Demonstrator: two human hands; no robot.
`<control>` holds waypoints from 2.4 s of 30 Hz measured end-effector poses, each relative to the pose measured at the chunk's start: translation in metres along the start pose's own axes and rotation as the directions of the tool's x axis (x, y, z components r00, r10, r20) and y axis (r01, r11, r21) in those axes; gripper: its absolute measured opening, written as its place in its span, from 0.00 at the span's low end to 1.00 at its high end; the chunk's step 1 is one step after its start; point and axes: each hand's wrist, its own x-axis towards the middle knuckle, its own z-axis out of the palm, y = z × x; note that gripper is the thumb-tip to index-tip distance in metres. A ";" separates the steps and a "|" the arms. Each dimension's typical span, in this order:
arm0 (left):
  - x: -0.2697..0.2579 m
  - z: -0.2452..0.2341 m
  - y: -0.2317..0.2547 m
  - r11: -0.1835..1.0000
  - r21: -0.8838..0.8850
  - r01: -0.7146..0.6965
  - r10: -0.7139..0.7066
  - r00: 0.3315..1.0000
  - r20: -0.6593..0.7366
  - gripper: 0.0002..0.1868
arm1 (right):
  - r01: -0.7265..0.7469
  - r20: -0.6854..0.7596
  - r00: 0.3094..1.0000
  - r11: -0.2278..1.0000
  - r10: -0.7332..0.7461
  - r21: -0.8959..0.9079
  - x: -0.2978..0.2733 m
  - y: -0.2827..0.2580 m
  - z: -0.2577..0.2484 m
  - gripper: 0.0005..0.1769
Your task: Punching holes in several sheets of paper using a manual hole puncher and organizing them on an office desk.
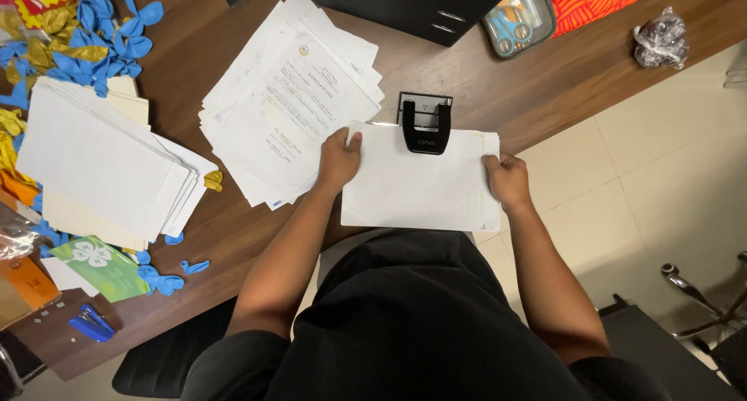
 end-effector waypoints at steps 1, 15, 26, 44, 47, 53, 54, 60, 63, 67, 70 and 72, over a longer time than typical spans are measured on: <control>0.001 0.002 -0.003 1.000 0.002 0.000 0.000 1.000 0.005 0.17 | -0.005 -0.003 1.000 1.000 0.005 0.001 -0.001 -0.003 -0.001 0.14; 0.004 -0.005 0.001 0.983 -0.096 -0.157 0.157 0.988 -0.004 0.12 | 0.111 -0.114 0.987 0.993 -0.116 -0.050 -0.010 -0.055 0.012 0.20; 0.011 0.003 -0.016 0.970 -0.180 -0.162 0.165 0.986 0.005 0.16 | 0.397 0.176 0.916 0.875 -0.360 -0.278 0.036 -0.044 0.030 0.08; 0.020 0.007 0.002 0.974 -0.153 -0.168 0.164 0.986 -0.042 0.13 | 0.273 0.191 0.954 0.932 -0.231 -0.237 0.067 -0.044 0.030 0.06; 0.019 0.007 0.004 0.964 -0.138 -0.226 0.215 0.972 -0.091 0.12 | 0.288 0.162 0.953 0.929 -0.256 -0.232 0.062 -0.049 0.032 0.07; 0.024 0.003 0.010 0.966 -0.162 -0.201 0.193 0.979 -0.063 0.12 | 0.380 0.166 0.923 0.885 -0.346 -0.268 0.053 -0.067 0.030 0.10; 0.023 0.001 0.012 0.972 -0.171 -0.163 0.158 0.986 -0.046 0.12 | 0.403 0.183 0.914 0.868 -0.363 -0.292 0.052 -0.069 0.030 0.11; 0.028 0.006 0.006 0.970 -0.137 -0.200 0.187 0.977 -0.099 0.15 | 0.295 0.206 0.944 0.940 -0.258 -0.171 0.052 -0.075 0.029 0.07; 0.025 0.000 0.017 0.978 -0.162 -0.128 0.120 0.991 -0.061 0.15 | 0.312 0.213 0.940 0.925 -0.267 -0.216 0.051 -0.078 0.029 0.07; 0.024 0.002 0.013 0.963 -0.204 -0.178 0.167 0.983 -0.071 0.15 | 0.333 0.210 0.932 0.928 -0.296 -0.169 0.053 -0.072 0.031 0.09; 0.024 0.001 0.014 0.979 -0.184 -0.090 0.086 0.996 -0.028 0.16 | 0.327 0.189 0.939 0.914 -0.286 -0.239 0.044 -0.087 0.032 0.09; 0.027 0.006 0.004 0.975 -0.179 -0.135 0.130 0.991 -0.038 0.16 | 0.288 0.193 0.952 0.913 -0.239 -0.290 0.042 -0.094 0.033 0.09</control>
